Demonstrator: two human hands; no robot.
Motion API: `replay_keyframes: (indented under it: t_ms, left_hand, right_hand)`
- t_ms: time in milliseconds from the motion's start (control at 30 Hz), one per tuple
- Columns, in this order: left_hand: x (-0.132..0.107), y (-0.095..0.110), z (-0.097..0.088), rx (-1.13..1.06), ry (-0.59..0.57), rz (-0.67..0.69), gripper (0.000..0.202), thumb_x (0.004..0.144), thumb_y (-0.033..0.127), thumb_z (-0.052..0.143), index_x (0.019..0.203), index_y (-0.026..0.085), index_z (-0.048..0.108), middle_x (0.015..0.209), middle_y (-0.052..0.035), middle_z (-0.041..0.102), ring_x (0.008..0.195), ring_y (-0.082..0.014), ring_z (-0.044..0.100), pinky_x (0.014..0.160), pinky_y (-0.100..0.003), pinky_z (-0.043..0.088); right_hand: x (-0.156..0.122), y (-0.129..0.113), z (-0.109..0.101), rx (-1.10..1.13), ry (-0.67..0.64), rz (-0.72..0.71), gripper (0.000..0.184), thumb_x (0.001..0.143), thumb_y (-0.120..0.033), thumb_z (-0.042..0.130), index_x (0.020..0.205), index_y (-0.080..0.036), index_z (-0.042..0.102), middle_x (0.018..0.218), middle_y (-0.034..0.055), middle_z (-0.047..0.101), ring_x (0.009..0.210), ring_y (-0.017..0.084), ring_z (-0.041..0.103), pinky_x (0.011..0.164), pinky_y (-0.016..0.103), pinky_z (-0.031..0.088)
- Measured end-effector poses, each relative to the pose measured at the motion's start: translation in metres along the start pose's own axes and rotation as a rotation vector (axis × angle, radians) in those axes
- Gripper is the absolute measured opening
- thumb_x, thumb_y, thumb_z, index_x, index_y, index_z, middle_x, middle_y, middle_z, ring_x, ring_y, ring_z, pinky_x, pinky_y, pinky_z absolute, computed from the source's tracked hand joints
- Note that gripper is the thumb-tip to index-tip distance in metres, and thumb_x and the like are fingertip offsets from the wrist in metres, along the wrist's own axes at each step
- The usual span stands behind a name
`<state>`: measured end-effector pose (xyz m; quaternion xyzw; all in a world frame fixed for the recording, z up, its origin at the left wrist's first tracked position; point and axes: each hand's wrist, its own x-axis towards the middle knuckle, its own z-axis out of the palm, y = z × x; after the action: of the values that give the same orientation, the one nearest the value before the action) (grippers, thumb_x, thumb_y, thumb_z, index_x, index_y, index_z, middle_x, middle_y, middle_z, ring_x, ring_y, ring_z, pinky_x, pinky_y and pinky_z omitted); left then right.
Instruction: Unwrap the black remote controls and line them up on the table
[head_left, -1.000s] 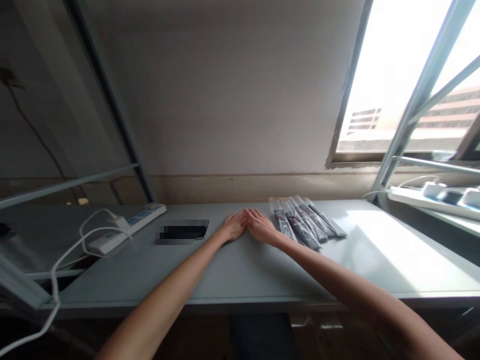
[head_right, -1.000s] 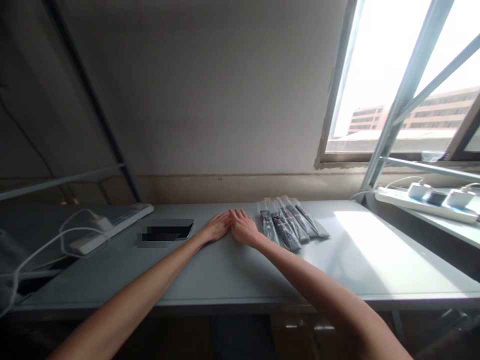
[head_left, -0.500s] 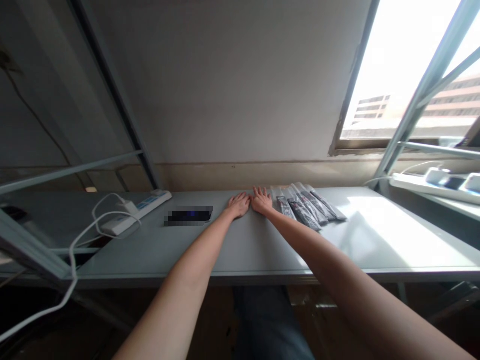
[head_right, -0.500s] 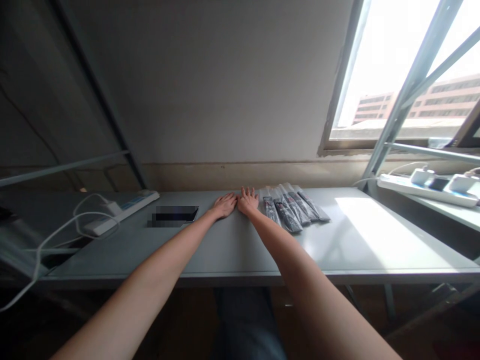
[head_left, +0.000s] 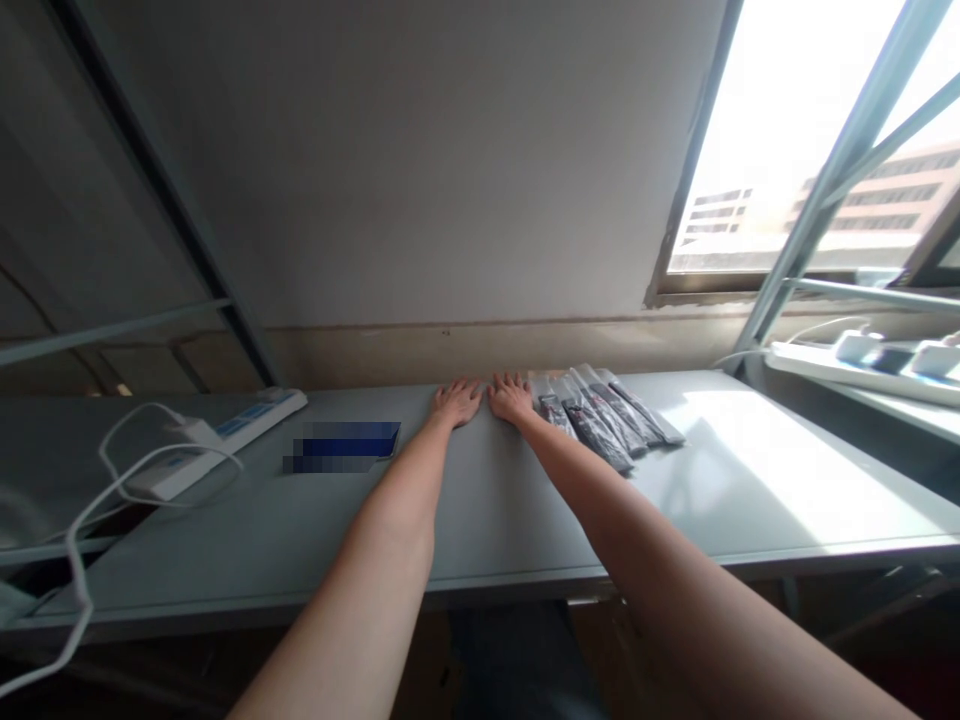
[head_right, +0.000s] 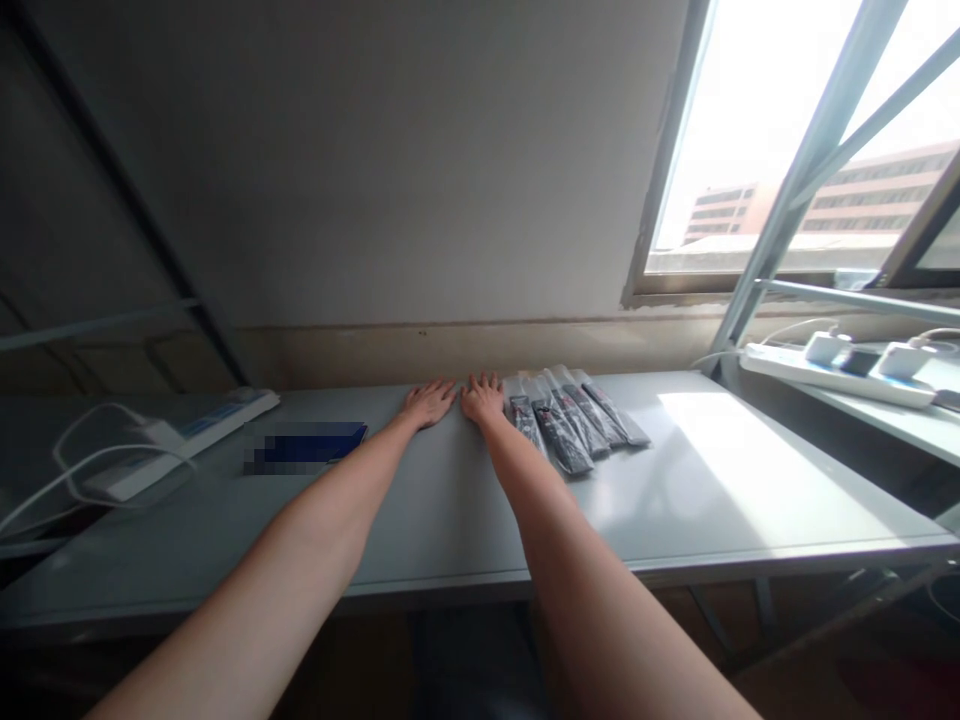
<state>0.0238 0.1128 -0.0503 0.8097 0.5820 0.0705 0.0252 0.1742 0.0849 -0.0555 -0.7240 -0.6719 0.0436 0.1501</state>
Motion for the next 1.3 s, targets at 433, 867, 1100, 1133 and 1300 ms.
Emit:
replay_keyframes:
  t_ms: [433,867,1100,1133,1300]
  left_hand:
    - [-0.012,0.007,-0.006,-0.011,0.007,-0.104,0.070,0.105,0.059,0.024,0.168,0.029,0.033,0.177,-0.0060,0.024,0.164,-0.0306,0.020,0.131,-0.059,0.016]
    - [-0.005,0.003,-0.007,-0.026,-0.005,-0.079,0.070,0.104,0.062,0.026,0.167,0.032,0.034,0.177,-0.0062,0.025,0.164,-0.0314,0.020,0.130,-0.062,0.016]
    - [0.011,-0.001,-0.004,-0.032,0.015,-0.069,0.070,0.104,0.066,0.024,0.165,0.034,0.037,0.176,-0.0051,0.028,0.163,-0.0313,0.024,0.131,-0.063,0.014]
    - [0.014,-0.001,-0.004,-0.031,0.016,-0.068,0.070,0.104,0.065,0.024,0.165,0.034,0.037,0.176,-0.0050,0.028,0.163,-0.0314,0.024,0.131,-0.063,0.014]
    - [0.027,-0.003,-0.003,-0.032,0.004,-0.068,0.068,0.105,0.062,0.026,0.165,0.032,0.038,0.175,-0.0057,0.031,0.162,-0.0316,0.026,0.130,-0.065,0.016]
  right_hand:
    - [-0.013,-0.005,-0.005,0.018,0.009,0.005,0.061,0.111,-0.042,0.024,0.167,-0.019,0.037,0.176,0.0130,0.029,0.162,0.033,0.020,0.127,0.050,0.017]
    - [-0.006,-0.006,-0.008,0.012,-0.031,0.015,0.063,0.110,-0.043,0.026,0.169,-0.022,0.031,0.178,0.0094,0.023,0.163,0.030,0.020,0.128,0.050,0.017]
    - [0.007,-0.008,-0.006,0.008,-0.013,0.011,0.064,0.110,-0.044,0.026,0.169,-0.019,0.032,0.177,0.0122,0.025,0.162,0.032,0.021,0.128,0.054,0.014]
    - [0.010,-0.008,-0.006,0.010,-0.011,0.009,0.064,0.110,-0.045,0.026,0.168,-0.020,0.034,0.177,0.0121,0.026,0.162,0.032,0.022,0.128,0.055,0.014]
    - [0.021,-0.010,-0.004,0.019,-0.008,0.017,0.062,0.110,-0.043,0.027,0.166,-0.021,0.038,0.174,0.0121,0.033,0.160,0.034,0.026,0.127,0.059,0.015]
